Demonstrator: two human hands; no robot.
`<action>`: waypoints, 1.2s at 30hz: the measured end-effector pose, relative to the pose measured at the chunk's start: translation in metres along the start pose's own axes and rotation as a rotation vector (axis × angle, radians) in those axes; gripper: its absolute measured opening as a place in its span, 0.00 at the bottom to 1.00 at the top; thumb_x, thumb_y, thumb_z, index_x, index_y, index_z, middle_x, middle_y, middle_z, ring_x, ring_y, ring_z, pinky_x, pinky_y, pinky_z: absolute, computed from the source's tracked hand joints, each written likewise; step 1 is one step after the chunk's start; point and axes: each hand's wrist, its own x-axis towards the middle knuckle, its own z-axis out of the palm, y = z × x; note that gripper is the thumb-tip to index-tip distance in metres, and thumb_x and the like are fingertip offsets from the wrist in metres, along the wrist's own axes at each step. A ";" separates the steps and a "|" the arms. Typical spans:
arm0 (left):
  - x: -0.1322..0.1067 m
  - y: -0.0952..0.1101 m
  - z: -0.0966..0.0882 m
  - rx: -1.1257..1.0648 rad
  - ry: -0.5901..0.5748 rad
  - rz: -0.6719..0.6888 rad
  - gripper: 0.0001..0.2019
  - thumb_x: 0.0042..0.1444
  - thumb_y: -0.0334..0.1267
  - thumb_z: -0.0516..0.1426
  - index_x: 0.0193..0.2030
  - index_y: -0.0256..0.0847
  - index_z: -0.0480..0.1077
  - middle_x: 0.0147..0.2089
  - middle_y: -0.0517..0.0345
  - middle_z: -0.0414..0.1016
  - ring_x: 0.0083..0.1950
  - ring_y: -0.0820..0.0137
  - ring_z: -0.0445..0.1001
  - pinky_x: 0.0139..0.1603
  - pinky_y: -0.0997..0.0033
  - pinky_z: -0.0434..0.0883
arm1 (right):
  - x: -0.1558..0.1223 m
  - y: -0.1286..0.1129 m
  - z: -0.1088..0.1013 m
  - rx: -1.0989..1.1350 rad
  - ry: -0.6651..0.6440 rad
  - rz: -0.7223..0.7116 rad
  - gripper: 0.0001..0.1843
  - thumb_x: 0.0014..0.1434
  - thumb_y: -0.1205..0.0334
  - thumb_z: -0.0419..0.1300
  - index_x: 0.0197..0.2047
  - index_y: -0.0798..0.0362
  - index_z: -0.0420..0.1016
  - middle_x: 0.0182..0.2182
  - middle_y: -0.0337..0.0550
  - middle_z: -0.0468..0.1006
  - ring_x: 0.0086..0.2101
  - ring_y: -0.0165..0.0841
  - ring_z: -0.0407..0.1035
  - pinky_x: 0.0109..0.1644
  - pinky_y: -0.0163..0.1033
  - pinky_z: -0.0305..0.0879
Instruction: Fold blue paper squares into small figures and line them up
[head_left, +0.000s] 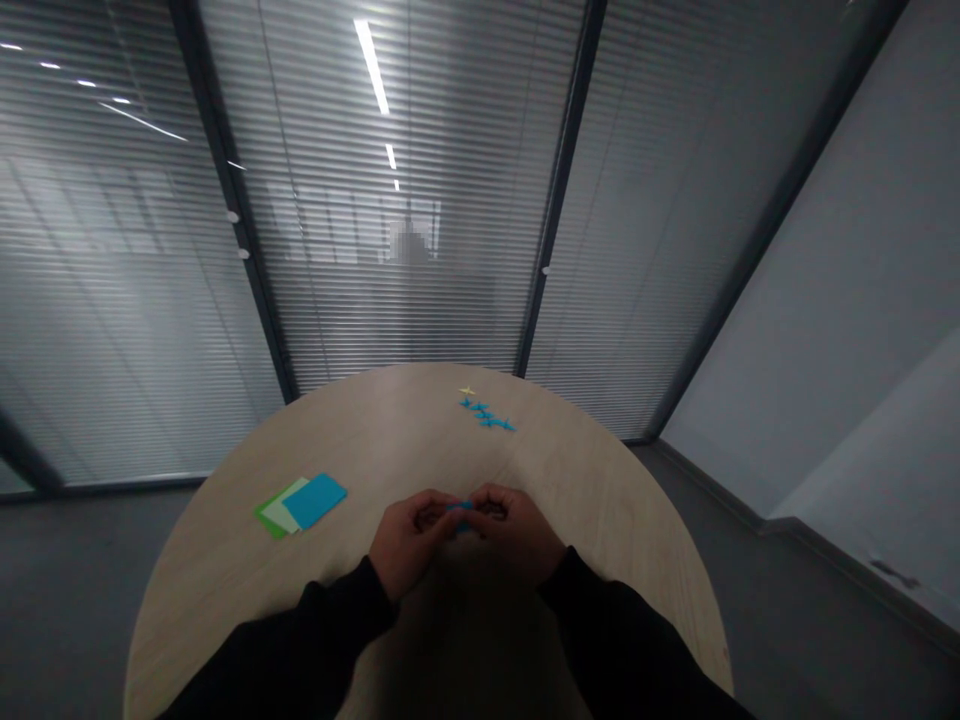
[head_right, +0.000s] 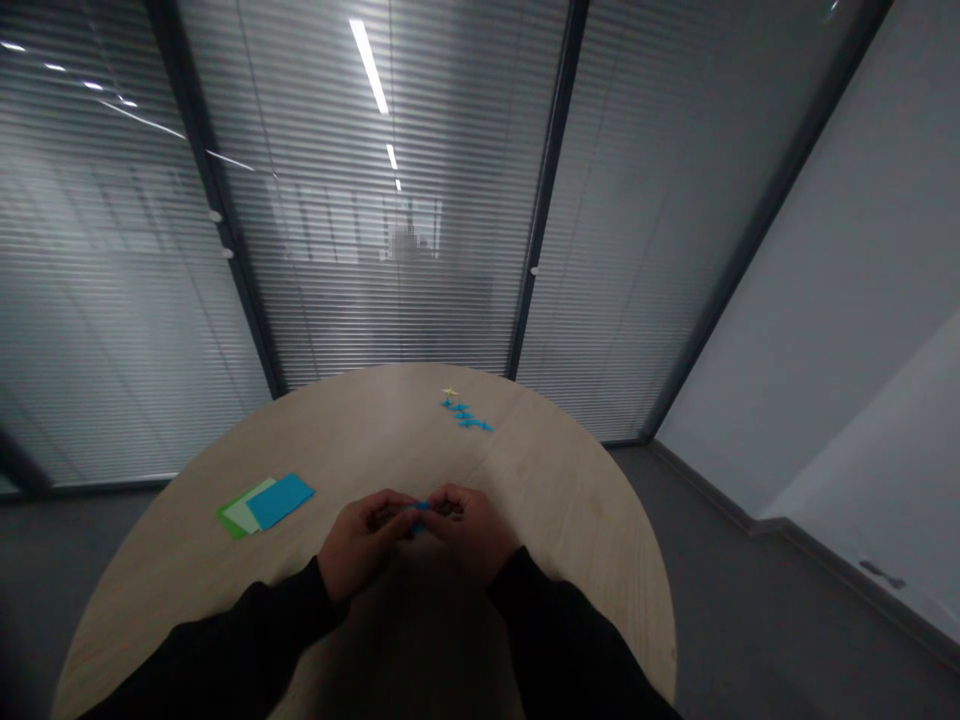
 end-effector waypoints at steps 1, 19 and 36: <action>0.000 0.000 0.000 0.025 0.009 0.004 0.15 0.56 0.50 0.62 0.37 0.39 0.79 0.33 0.51 0.82 0.33 0.64 0.77 0.35 0.68 0.70 | 0.000 0.000 0.001 -0.021 -0.005 -0.011 0.14 0.55 0.51 0.67 0.32 0.54 0.75 0.25 0.37 0.75 0.25 0.29 0.67 0.29 0.33 0.61; 0.008 -0.007 -0.005 -0.020 -0.073 -0.159 0.19 0.52 0.54 0.63 0.33 0.36 0.77 0.29 0.53 0.79 0.30 0.68 0.72 0.33 0.70 0.66 | 0.001 0.003 0.006 -0.111 0.180 -0.153 0.11 0.60 0.56 0.61 0.43 0.52 0.74 0.32 0.42 0.79 0.31 0.33 0.74 0.35 0.37 0.69; 0.011 -0.011 -0.006 -0.455 -0.060 -0.308 0.19 0.43 0.51 0.70 0.27 0.36 0.73 0.24 0.59 0.72 0.25 0.75 0.66 0.28 0.74 0.61 | -0.003 -0.006 -0.012 -0.565 0.089 -0.615 0.12 0.63 0.52 0.64 0.46 0.48 0.79 0.41 0.45 0.79 0.41 0.36 0.74 0.46 0.41 0.72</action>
